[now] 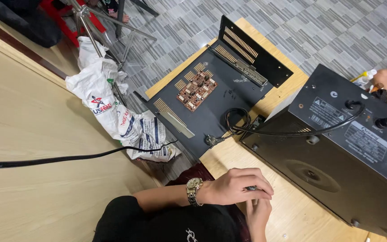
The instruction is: Repairing an amplifier by unscrewing and screwing back the back panel
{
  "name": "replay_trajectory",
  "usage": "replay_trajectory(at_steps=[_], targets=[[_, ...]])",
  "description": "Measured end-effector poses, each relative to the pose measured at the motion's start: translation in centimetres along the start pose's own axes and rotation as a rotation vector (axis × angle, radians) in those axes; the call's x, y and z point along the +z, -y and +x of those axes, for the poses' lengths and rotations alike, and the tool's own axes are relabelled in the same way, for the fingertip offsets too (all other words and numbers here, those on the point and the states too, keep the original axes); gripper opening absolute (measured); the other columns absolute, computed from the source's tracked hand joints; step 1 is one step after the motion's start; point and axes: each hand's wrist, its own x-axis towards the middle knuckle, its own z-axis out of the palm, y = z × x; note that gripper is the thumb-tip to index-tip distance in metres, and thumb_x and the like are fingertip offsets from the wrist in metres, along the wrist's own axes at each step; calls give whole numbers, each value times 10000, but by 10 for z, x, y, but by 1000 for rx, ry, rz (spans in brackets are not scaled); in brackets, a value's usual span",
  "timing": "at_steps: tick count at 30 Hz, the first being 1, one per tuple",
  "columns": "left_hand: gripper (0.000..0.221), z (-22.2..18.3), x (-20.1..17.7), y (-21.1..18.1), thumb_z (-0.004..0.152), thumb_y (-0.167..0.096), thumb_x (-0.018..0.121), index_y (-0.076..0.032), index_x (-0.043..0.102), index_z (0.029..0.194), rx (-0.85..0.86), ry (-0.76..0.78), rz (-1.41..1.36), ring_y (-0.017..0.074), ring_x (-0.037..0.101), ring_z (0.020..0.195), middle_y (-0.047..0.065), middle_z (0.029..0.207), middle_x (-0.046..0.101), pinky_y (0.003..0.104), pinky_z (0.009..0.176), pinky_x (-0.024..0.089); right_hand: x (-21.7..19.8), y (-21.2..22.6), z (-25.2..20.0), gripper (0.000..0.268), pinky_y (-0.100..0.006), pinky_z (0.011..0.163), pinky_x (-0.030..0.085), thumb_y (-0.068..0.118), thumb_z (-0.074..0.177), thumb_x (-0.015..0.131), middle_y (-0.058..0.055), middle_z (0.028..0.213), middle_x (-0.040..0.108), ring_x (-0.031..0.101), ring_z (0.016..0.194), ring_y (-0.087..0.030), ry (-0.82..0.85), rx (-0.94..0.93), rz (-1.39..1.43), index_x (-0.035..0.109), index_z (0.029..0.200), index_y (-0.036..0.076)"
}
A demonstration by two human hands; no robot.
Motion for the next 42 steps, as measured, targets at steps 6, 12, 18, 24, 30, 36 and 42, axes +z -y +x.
replay_trajectory(at_steps=[6, 12, 18, 24, 30, 36, 42], targets=[[141, 3, -8, -16, 1033, -34, 668, 14, 659, 1165, -17, 58, -28, 213, 674, 997, 116, 1121, 647, 320, 962, 581, -18, 14, -4, 337, -401, 543, 478, 222, 935, 659, -193, 1057, 722, 621, 603, -252, 16, 75, 64, 676, 1176, -14], [167, 8, -11, -25, 1026, -78, 668, 3, 650, 1171, -37, 42, -63, 233, 681, 1041, 128, 1141, 653, 324, 1015, 580, -67, 96, -4, 301, -337, 960, 490, 146, 955, 684, -144, 1242, 692, 655, 1154, -230, -91, -98, 217, 665, 1223, 12], [181, 11, -13, -34, 998, -44, 698, 18, 653, 1163, -91, -17, -147, 222, 690, 1023, 141, 1132, 675, 281, 932, 629, -81, 117, -13, 345, -331, 993, 484, 183, 954, 678, -189, 1234, 682, 651, 1179, -255, -120, -206, 253, 642, 1214, -41], [134, 12, -22, -46, 1057, -55, 628, -39, 598, 1187, -334, -75, -340, 226, 740, 1076, 130, 1142, 667, 252, 905, 629, -85, 130, -21, 243, -317, 957, 497, 103, 911, 715, -164, 1125, 687, 650, 1064, -241, -86, -197, 377, 669, 1113, -26], [90, 10, -23, -45, 1067, -33, 604, 1, 600, 1150, -380, -118, -432, 252, 723, 1097, 148, 1149, 651, 281, 957, 643, -88, 146, -25, 249, -304, 935, 529, 141, 912, 716, -134, 1100, 735, 692, 1038, -228, -72, -196, 391, 708, 1114, -4], [92, 2, -24, -30, 1079, -158, 625, -101, 621, 1151, -347, -131, -233, 169, 653, 1104, 59, 1147, 657, 262, 964, 559, -86, 151, -25, 209, -243, 909, 519, 153, 859, 758, -70, 1045, 752, 710, 966, -155, -92, -172, 300, 741, 1043, 54], [116, 4, -31, -33, 1074, -150, 617, -90, 650, 1167, -382, -126, -141, 170, 639, 1106, 58, 1163, 656, 263, 955, 540, -87, 154, -31, 187, -262, 907, 534, 116, 838, 771, -97, 996, 742, 703, 944, -184, -106, -160, 360, 733, 995, 21]])
